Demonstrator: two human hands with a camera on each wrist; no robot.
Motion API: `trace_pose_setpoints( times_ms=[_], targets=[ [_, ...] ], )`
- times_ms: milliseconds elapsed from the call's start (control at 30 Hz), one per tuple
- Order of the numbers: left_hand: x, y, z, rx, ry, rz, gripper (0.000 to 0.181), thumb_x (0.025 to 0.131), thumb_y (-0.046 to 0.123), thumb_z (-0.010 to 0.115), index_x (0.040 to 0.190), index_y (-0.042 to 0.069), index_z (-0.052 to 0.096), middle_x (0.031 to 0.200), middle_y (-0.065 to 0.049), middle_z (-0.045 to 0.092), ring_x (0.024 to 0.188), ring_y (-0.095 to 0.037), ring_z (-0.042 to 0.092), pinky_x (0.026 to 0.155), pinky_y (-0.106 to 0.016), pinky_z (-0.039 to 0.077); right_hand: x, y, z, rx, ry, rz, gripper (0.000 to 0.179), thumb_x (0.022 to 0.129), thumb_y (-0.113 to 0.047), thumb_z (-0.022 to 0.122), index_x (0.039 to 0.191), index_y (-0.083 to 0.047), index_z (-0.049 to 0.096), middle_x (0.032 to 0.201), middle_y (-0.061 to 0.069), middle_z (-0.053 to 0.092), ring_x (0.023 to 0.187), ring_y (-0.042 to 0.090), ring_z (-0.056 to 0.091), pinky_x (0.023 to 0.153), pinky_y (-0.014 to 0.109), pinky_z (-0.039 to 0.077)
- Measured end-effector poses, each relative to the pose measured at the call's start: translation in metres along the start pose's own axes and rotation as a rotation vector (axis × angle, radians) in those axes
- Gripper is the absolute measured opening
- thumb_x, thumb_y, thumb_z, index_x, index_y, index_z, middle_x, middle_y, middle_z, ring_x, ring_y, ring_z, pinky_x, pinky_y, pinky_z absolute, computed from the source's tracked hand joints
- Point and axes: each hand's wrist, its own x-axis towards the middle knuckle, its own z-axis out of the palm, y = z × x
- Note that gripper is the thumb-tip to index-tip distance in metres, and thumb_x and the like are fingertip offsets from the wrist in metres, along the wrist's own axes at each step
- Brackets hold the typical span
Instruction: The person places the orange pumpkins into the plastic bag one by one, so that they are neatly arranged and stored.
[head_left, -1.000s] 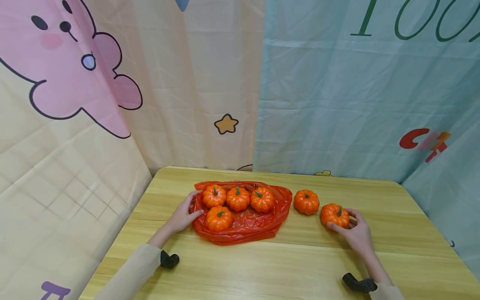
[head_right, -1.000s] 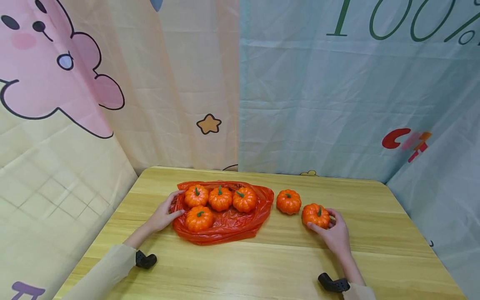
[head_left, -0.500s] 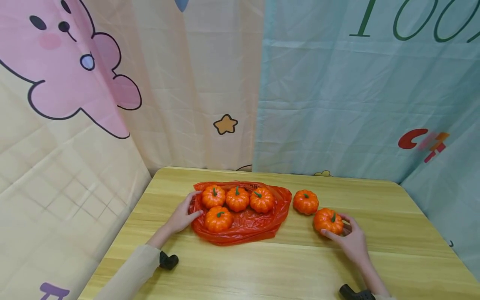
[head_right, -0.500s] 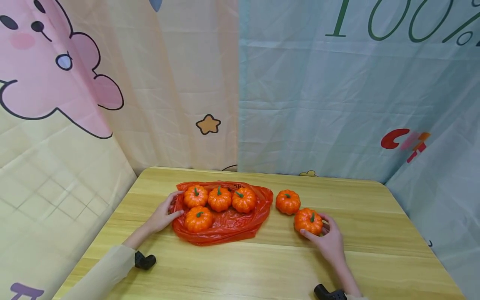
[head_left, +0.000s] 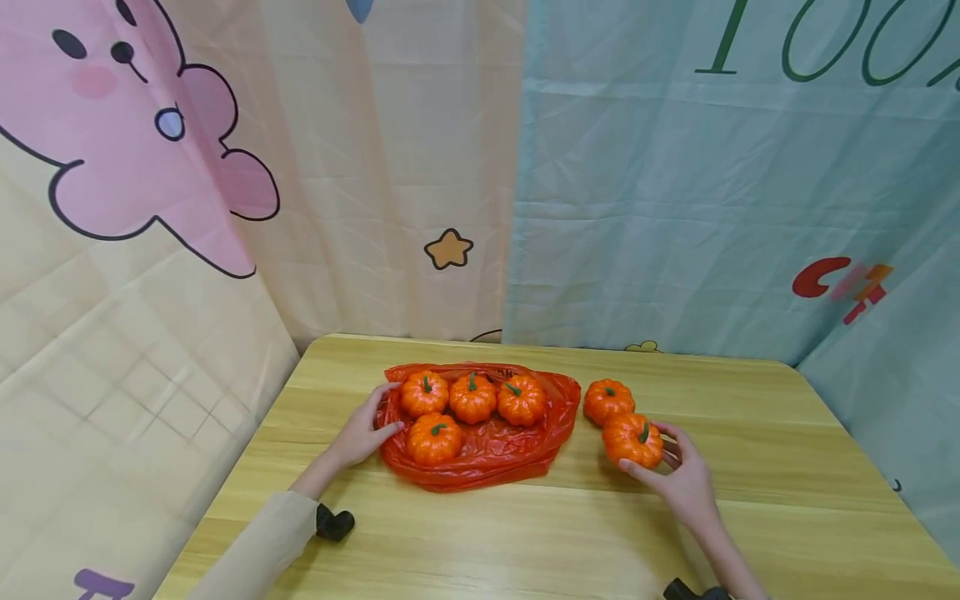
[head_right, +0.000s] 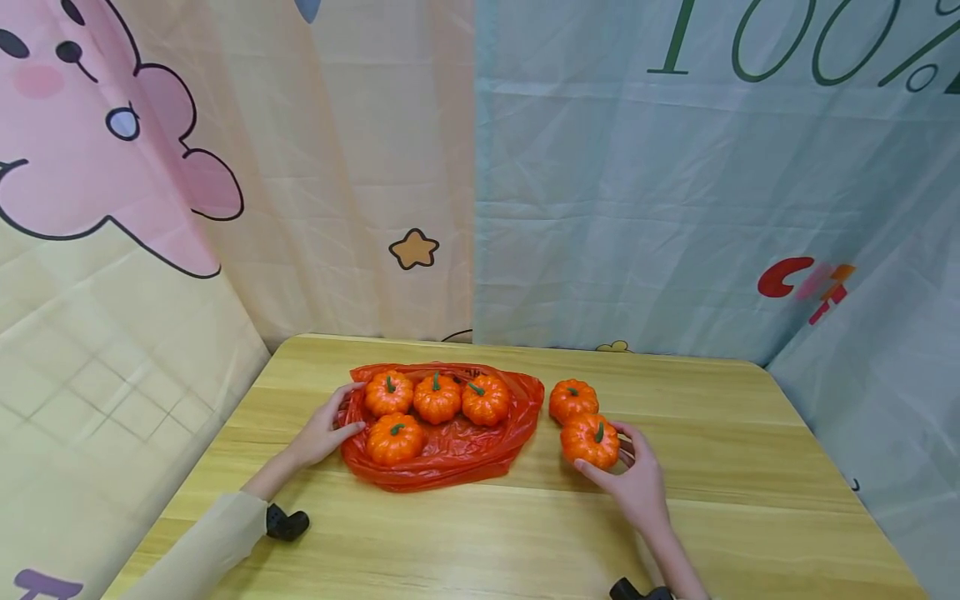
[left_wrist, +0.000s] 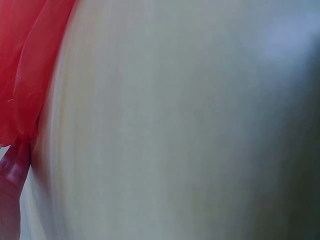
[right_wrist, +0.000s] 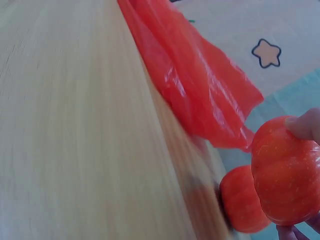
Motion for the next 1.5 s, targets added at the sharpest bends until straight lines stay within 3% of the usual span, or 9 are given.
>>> trace_pose_setpoints(
  times_ms=[67,133,300,433,567,833,1033,1267,1500],
  targets=[
    [0.0,-0.003,0.001,0.007,0.001,0.009,0.059,0.089,0.0,0.061,0.14,-0.009,0.033,0.136,-0.033,0.046,0.125,-0.047,0.047,0.103,-0.06,0.039,-0.001,-0.004,0.003,0.011,-0.001,-0.017,0.078,0.069,-0.021,0.087,0.134,-0.005,0.047,0.131,0.017,0.052,0.097,-0.012,0.048,0.081,-0.004,0.037],
    [0.001,-0.012,0.004,0.008,0.015,0.017,0.06,0.089,0.0,0.062,0.141,-0.007,0.033,0.136,-0.032,0.046,0.126,-0.047,0.046,0.103,-0.061,0.038,-0.002,-0.008,0.005,0.023,-0.004,-0.033,0.078,0.069,-0.021,0.087,0.134,-0.005,0.047,0.131,0.016,0.052,0.095,-0.016,0.046,0.081,-0.003,0.038],
    [0.005,-0.035,0.01,0.016,0.037,0.016,0.062,0.089,0.005,0.065,0.142,0.002,0.035,0.138,-0.026,0.048,0.129,-0.042,0.045,0.106,-0.059,0.036,-0.003,-0.019,0.013,0.039,-0.009,-0.055,0.078,0.069,-0.021,0.087,0.135,-0.006,0.047,0.131,0.014,0.052,0.098,-0.011,0.047,0.082,-0.002,0.039],
    [0.005,-0.041,0.01,0.01,0.031,0.008,0.062,0.089,0.009,0.066,0.142,0.006,0.035,0.139,-0.023,0.049,0.13,-0.039,0.046,0.107,-0.057,0.036,-0.003,-0.027,0.02,0.058,-0.001,-0.089,0.077,0.069,-0.018,0.087,0.134,-0.004,0.048,0.129,0.014,0.053,0.1,-0.006,0.047,0.083,-0.002,0.039],
    [0.004,-0.034,0.009,0.014,0.032,0.008,0.062,0.089,0.006,0.065,0.142,0.003,0.035,0.138,-0.025,0.048,0.129,-0.041,0.046,0.106,-0.058,0.036,-0.002,-0.034,0.028,0.081,0.001,-0.124,0.075,0.069,-0.016,0.087,0.132,-0.005,0.049,0.127,0.012,0.054,0.102,-0.003,0.047,0.084,-0.001,0.039],
    [-0.002,-0.001,0.0,0.009,0.016,0.005,0.06,0.088,-0.001,0.063,0.139,-0.009,0.034,0.135,-0.033,0.047,0.127,-0.047,0.045,0.105,-0.061,0.036,0.0,-0.051,0.044,0.127,-0.017,-0.178,0.072,0.069,-0.015,0.087,0.13,-0.006,0.05,0.123,0.01,0.055,0.103,0.003,0.049,0.086,0.001,0.04],
    [-0.002,0.002,-0.001,0.002,0.012,-0.007,0.06,0.088,0.0,0.063,0.14,-0.009,0.034,0.136,-0.033,0.046,0.128,-0.048,0.044,0.105,-0.06,0.036,0.0,-0.064,0.057,0.146,-0.058,-0.18,0.075,0.069,-0.019,0.087,0.133,-0.01,0.049,0.128,0.009,0.055,0.109,0.019,0.055,0.09,0.007,0.041],
    [-0.002,0.002,-0.001,0.006,0.008,-0.008,0.06,0.089,0.001,0.063,0.14,-0.008,0.034,0.137,-0.032,0.046,0.128,-0.047,0.044,0.106,-0.061,0.035,0.0,-0.078,0.073,0.157,-0.122,-0.168,0.077,0.07,-0.022,0.087,0.135,-0.009,0.046,0.133,0.011,0.052,0.117,0.027,0.054,0.104,0.044,0.044],
    [-0.001,0.002,0.0,0.012,0.009,-0.008,0.06,0.089,0.002,0.063,0.14,-0.008,0.034,0.137,-0.032,0.045,0.127,-0.047,0.044,0.106,-0.061,0.036,0.001,-0.085,0.089,0.187,-0.146,-0.171,0.075,0.068,-0.022,0.088,0.132,-0.012,0.049,0.13,0.01,0.054,0.116,0.026,0.053,0.103,0.045,0.044]
  ],
)
